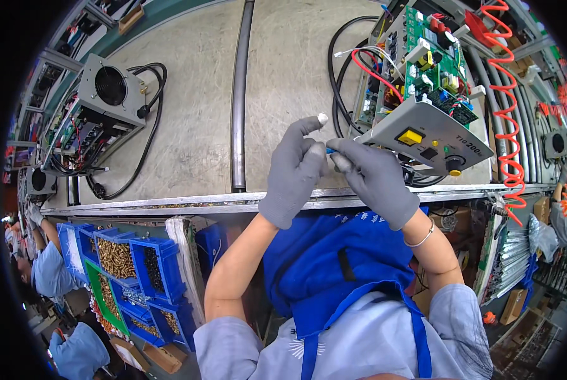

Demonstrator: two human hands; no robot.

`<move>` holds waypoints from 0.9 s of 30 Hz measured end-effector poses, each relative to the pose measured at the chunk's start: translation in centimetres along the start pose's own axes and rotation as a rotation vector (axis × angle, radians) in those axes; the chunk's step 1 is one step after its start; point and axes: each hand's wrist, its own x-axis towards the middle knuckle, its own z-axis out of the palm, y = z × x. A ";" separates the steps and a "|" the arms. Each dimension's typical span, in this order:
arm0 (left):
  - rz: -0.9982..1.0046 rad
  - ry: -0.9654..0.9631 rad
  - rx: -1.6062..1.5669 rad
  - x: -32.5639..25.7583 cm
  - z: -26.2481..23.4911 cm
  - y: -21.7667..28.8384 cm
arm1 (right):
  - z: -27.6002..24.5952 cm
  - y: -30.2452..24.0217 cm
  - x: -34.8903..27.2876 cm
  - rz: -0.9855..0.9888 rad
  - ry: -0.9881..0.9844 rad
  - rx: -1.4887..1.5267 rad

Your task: The person assembles an electronic device on a factory workbench. They connect various wires to a circuit board, use a pneumatic screwdriver to secure components, and attach a metal frame to the unit. The person also handles a power cord and other small parts during the process.

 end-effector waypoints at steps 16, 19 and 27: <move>-0.170 0.036 -0.231 0.0 1.0 -0.2 | 0.4 1.4 -0.3 -0.147 0.097 -0.109; 0.072 0.094 -0.020 -0.1 1.7 -1.3 | -0.2 1.2 0.1 0.173 -0.165 0.221; -0.192 0.082 -0.202 0.0 0.9 -0.4 | 0.4 1.2 0.0 0.079 -0.023 0.197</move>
